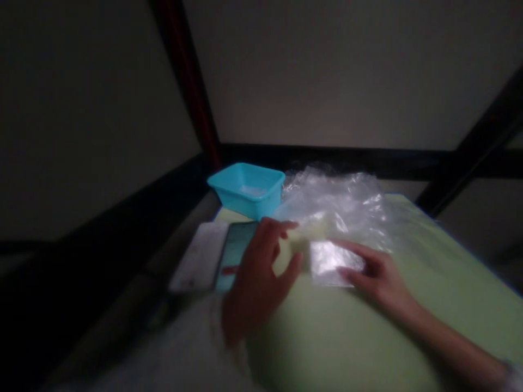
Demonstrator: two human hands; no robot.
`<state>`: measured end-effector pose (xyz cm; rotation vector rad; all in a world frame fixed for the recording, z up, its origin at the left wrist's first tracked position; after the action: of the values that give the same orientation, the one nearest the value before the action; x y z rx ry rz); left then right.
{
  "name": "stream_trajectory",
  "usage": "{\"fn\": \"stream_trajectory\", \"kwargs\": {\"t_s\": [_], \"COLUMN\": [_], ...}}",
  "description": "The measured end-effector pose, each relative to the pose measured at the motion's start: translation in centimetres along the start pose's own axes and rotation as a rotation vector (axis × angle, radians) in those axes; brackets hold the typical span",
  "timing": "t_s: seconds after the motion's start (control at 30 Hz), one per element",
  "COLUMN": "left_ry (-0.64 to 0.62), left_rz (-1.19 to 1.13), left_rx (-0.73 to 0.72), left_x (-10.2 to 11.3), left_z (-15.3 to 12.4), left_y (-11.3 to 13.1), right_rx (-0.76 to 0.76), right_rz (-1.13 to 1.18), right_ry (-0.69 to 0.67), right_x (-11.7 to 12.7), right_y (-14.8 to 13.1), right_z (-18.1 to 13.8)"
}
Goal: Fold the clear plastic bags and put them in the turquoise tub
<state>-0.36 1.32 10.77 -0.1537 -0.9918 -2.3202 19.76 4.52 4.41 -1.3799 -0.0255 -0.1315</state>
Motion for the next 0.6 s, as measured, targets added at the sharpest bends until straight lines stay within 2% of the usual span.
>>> {"fn": "stream_trajectory", "kwargs": {"t_s": [0.1,0.2,0.4,0.5,0.6], "left_ry": [0.018,0.040,0.012,-0.004,-0.009], "left_rz": [0.187,0.366,0.651,0.719,0.743], "left_rx": [-0.141,-0.234,-0.242,-0.200,-0.159], "left_x": [1.0,0.8,-1.4,-1.9,-2.1], "left_z": [0.8,1.7,3.9,4.5,4.7], "left_y": [0.8,0.3,-4.8,-7.4,-9.0], "right_rx": [0.025,0.046,0.046,0.061,0.049], "right_rz": [-0.046,-0.088,-0.121,-0.132,-0.127], "right_ry": [-0.019,-0.032,-0.027,-0.033,-0.048], "right_x": [-0.2,-0.2,-0.4,-0.5,-0.5], "right_y": [0.3,0.6,0.6,-0.1,-0.3], "right_z": [0.0,0.1,0.5,0.3,0.0]}}
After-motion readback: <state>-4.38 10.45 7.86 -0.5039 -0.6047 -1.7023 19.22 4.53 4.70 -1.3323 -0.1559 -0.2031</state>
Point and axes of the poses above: each hand's wrist, its own z-axis towards the middle knuckle, its own x-axis out of the back of the hand, y = z × x, the point moved 6 cm from there along z, towards the middle knuckle, and after that the axes turned 15 degrees about y, right-handed, at the moved point
